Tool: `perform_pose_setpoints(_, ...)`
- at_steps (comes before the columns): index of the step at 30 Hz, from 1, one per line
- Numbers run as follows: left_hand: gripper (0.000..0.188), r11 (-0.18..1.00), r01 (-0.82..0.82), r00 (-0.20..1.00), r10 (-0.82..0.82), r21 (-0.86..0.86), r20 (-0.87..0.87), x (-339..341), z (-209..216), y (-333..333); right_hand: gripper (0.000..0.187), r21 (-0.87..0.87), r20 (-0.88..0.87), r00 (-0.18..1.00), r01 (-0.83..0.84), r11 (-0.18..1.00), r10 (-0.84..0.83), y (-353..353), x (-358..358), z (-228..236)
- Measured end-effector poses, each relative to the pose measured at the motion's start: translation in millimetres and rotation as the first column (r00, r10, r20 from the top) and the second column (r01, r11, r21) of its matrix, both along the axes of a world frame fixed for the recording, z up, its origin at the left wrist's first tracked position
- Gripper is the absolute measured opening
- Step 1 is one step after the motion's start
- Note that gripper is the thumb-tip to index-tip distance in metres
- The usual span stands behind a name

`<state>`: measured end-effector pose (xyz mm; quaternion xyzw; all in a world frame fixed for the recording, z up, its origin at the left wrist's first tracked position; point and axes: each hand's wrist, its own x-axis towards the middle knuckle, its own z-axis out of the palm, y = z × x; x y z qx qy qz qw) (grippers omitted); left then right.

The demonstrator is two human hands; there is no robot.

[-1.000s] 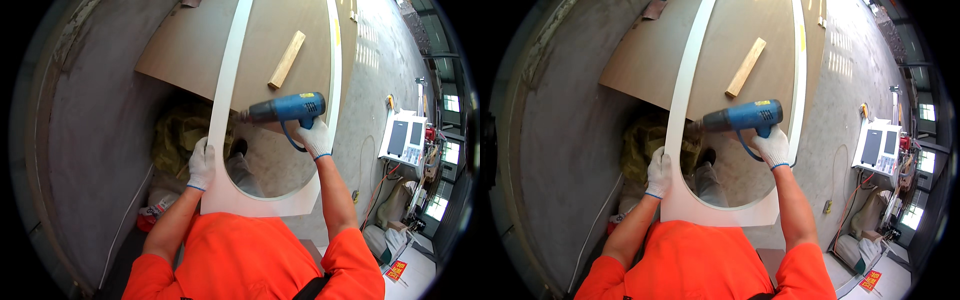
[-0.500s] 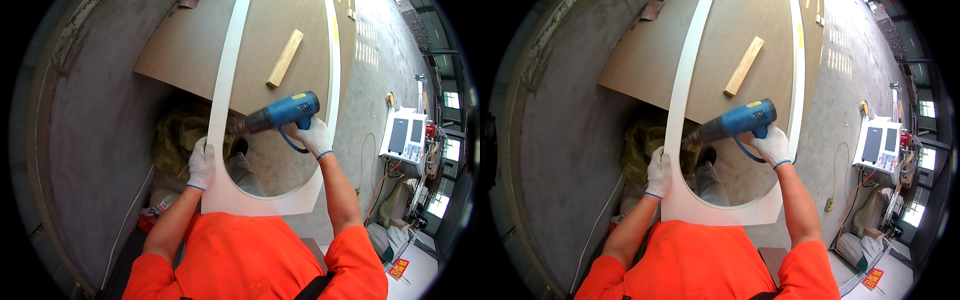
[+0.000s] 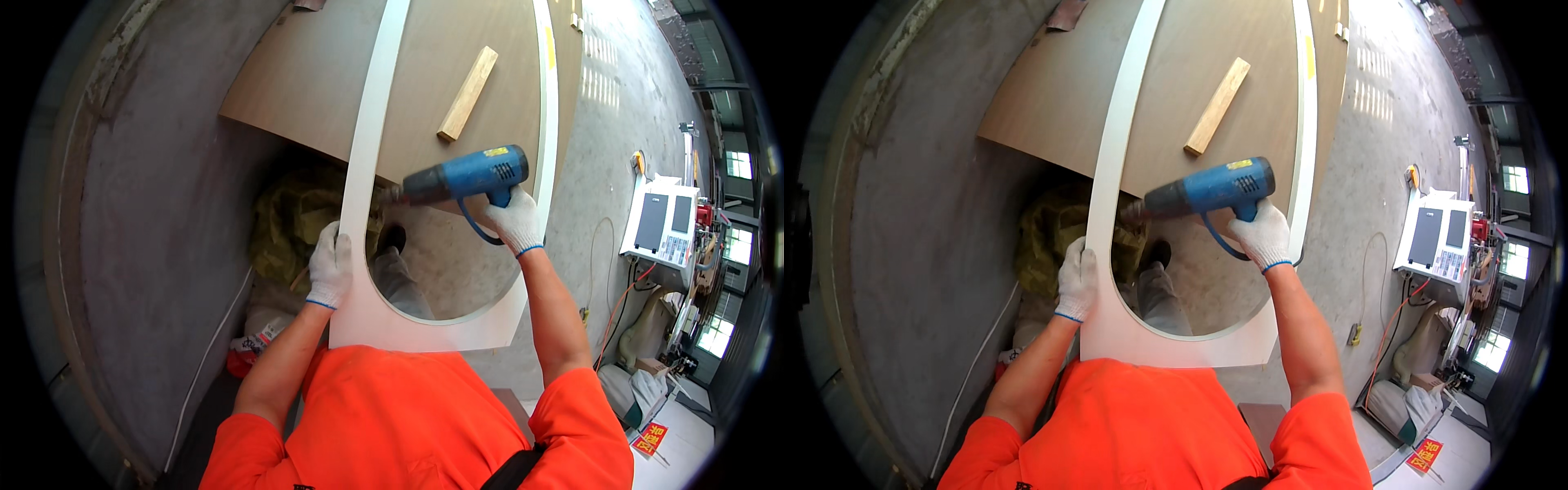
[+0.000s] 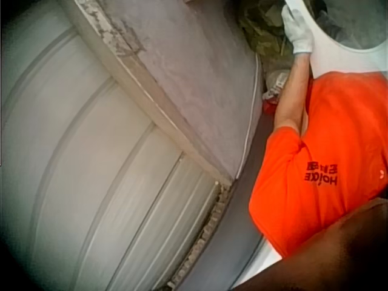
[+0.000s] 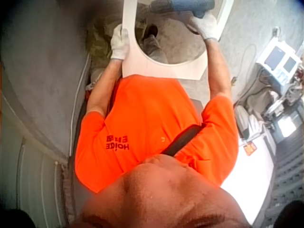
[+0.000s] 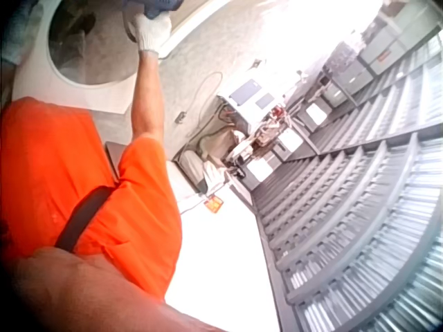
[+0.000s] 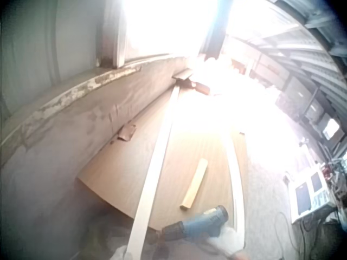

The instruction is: The person applies white edge banding to a curved wooden panel. They use a heat gun to warm the adhesive and a wooden block to press the strip firmly onto the edge, working along the curve and straight sections.

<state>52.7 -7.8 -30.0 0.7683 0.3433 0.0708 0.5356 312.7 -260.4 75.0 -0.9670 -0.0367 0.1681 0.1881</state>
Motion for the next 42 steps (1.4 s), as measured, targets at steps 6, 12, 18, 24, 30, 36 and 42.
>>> perform_pose_setpoints(6,0.045,1.0,-0.001,1.0,0.001,0.003,0.007,-0.1,-1.6,0.4,0.047,-0.07,-0.059,0.995,-0.09,0.993,0.086,-3.6,-1.5,2.2)
perform_pose_setpoints(12,0.044,1.0,0.003,1.0,-0.003,0.029,0.001,0.7,-1.1,0.3,0.048,0.037,0.017,0.994,0.108,0.993,-0.109,3.0,0.6,-1.9)
perform_pose_setpoints(18,0.044,1.0,-0.012,1.0,0.012,-0.012,0.002,0.9,0.9,-0.1,0.045,-0.048,-0.045,0.992,-0.12,0.992,0.118,-7.3,0.5,7.3)
perform_pose_setpoints(24,0.044,1.0,-0.008,1.0,0.008,0.025,0.019,-1.1,0.1,-0.5,0.044,-0.022,0.037,0.999,0.033,0.999,-0.032,-0.2,4.5,-1.3)
perform_pose_setpoints(30,0.045,1.0,-0.016,1.0,0.017,-0.024,0.01,0.4,1.4,0.3,0.046,-0.046,-0.086,0.99,-0.12,0.992,0.116,1.1,-4.5,17.2)
perform_pose_setpoints(36,0.046,1.0,-0.006,1.0,0.005,0.02,0.018,-0.8,-0.2,0.0,0.046,-0.018,0.009,1.0,0.023,1.0,-0.023,7.5,0.5,8.0)
perform_pose_setpoints(42,0.046,0.999,-0.022,0.999,0.023,-0.038,0.039,-0.7,-1.9,-0.8,0.046,-0.037,-0.057,0.995,-0.082,0.996,0.08,2.5,-3.2,13.3)
